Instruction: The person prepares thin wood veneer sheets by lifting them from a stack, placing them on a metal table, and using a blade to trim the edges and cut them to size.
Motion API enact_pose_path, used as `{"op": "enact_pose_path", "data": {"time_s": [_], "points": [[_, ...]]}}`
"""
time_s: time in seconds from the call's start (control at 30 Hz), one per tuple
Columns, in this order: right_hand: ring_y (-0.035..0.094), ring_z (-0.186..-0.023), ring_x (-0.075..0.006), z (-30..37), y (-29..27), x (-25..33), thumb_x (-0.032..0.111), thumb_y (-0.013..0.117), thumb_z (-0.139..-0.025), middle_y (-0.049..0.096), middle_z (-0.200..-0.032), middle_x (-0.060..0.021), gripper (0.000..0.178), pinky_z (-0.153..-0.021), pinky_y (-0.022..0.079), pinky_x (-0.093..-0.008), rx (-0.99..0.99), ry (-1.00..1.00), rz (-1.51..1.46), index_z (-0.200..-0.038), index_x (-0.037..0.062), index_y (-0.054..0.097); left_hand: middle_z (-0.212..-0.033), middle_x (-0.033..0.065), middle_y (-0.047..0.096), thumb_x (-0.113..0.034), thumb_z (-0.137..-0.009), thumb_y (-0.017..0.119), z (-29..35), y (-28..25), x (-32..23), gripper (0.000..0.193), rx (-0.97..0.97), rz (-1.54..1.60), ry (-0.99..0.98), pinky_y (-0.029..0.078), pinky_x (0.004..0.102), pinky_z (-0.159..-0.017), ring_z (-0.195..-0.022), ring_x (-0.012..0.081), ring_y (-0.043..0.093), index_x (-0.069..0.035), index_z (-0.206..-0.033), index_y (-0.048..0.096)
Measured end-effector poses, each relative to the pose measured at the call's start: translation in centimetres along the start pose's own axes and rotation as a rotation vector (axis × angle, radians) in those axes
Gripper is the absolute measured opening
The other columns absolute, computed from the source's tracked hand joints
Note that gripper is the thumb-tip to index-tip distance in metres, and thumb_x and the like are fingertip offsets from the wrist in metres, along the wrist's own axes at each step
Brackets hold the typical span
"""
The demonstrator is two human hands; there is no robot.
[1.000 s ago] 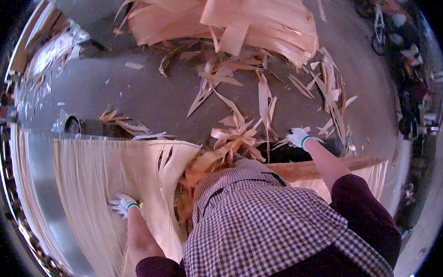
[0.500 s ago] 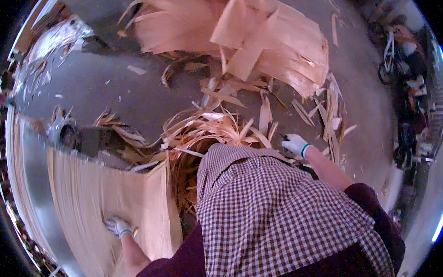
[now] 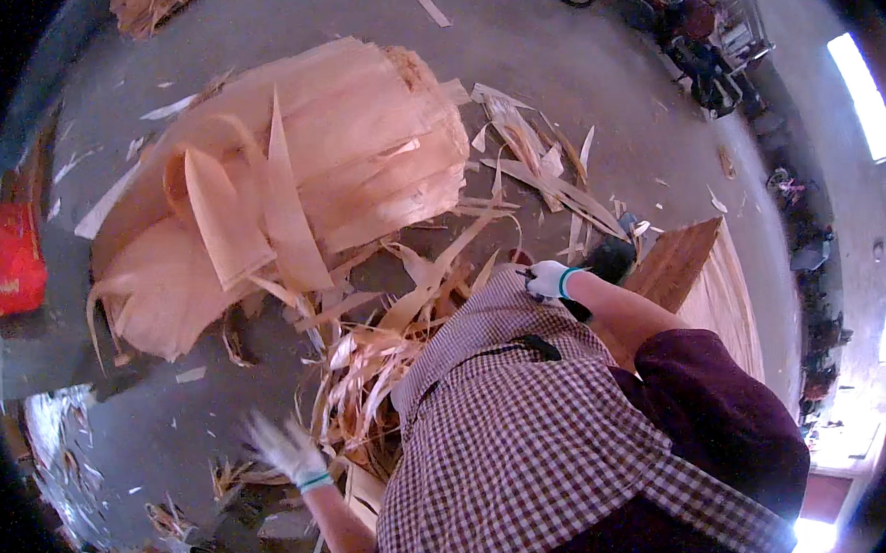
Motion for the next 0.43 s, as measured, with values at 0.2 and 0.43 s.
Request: {"op": "enact_pose_path", "data": {"time_s": [0.2,0.43], "points": [[0.062,-0.094,-0.0343,-5.4,-6.3,-10.3,0.028,0.05,-0.085,0.064,-0.1,-0.0215,0.043,-0.081,0.049,-0.0406,-0.003,-0.067,-0.244,-0.114,-0.0029,0.057,-0.146,0.0147,0.033,-0.018,-0.087,0.049,-1.2,2.4,-15.8,0.053,0.062,0.273,0.023,0.01,0.0547,-0.111,-0.136,0.0377,0.024,-0.004,-0.137,0.037],[0.061,-0.071,-0.0272,-7.9,-11.7,-36.8,0.026,0.056,-0.082,0.062,-0.077,-0.0167,0.033,-0.064,0.049,-0.037,-0.131,-0.071,-0.424,-0.1,-0.0008,0.062,-0.138,0.0176,0.043,-0.02,-0.091,0.05,13.7,8.0,-23.7,0.048,0.242,0.446,-0.507,0.027,0.0384,-0.108,-0.127,0.0315,0.04,0.002,-0.133,0.043]]}}
Point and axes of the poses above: each hand's wrist, its own z-axis away from the middle knuckle, its own y-axis out of the palm, x = y × z, the point moved 4 cm from there along -z, towards the middle knuckle
